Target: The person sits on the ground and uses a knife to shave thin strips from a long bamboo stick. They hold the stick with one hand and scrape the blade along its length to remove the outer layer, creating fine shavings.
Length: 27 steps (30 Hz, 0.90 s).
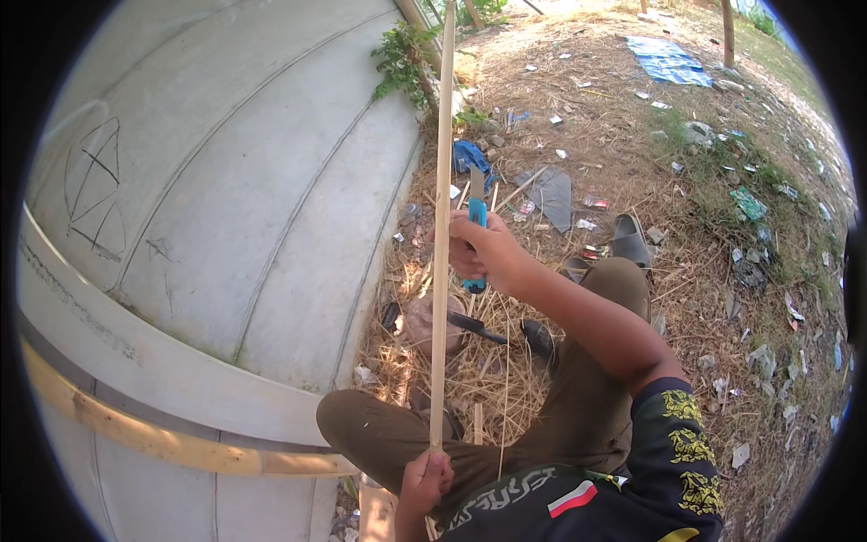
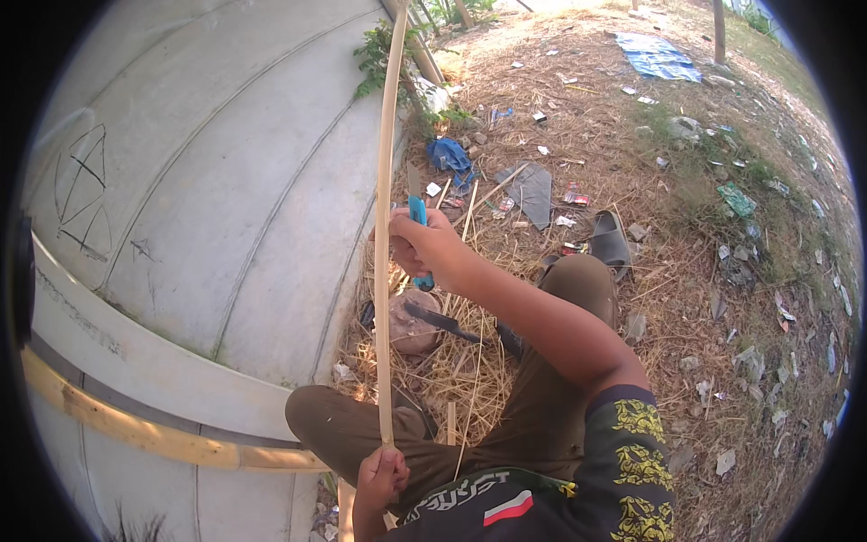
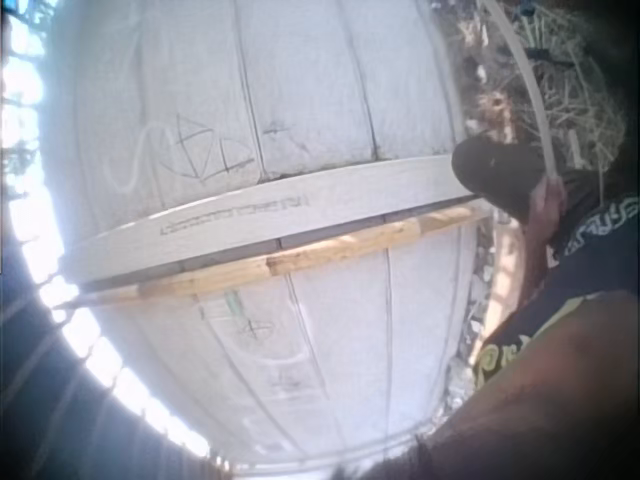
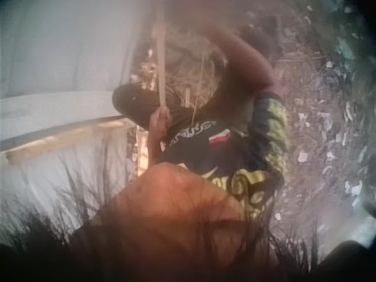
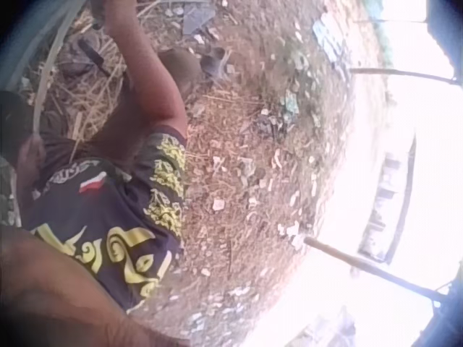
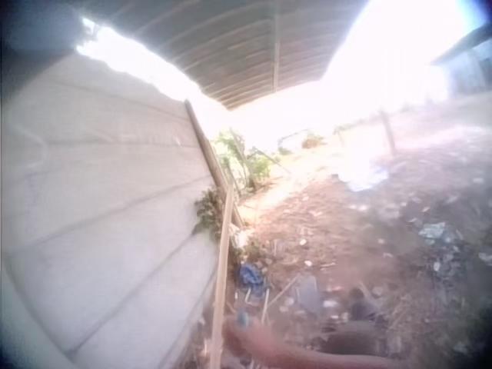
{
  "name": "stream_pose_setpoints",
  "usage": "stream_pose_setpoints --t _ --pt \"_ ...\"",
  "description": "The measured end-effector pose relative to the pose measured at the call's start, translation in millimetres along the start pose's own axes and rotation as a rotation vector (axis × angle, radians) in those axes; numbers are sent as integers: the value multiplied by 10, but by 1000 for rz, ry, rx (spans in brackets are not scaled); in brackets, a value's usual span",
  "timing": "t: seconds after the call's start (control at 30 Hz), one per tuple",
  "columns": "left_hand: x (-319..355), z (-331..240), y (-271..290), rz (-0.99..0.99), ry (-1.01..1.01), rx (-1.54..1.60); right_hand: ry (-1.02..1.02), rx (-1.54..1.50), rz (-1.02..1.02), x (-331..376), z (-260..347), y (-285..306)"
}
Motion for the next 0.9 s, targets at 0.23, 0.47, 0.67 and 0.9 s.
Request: stream_pose_setpoints --t 0.23,0.47,0.67,0.9 --pt "81 -132 274 -4 -26 -19 -2 79 -30 93 2 -109" --pt "-216 -1100 351 -103 -460 -311 22 600 -1 203 -211 -369" --pt "-1285 -1357 -103 233 -221 21 198 1053 72 78 -172 -306" --pt "-1853 -1067 -196 -41 -220 95 89 1707 -2 -59 -182 183"
Point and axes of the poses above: each hand's wrist, its own x-axis away from the middle knuckle, its own y-axis out of the back of the hand, z = x × y, the point moved 7 cm from there along -x, towards the middle knuckle, and after that the axes turned 3 degrees about -x, right-handed, at the moved point
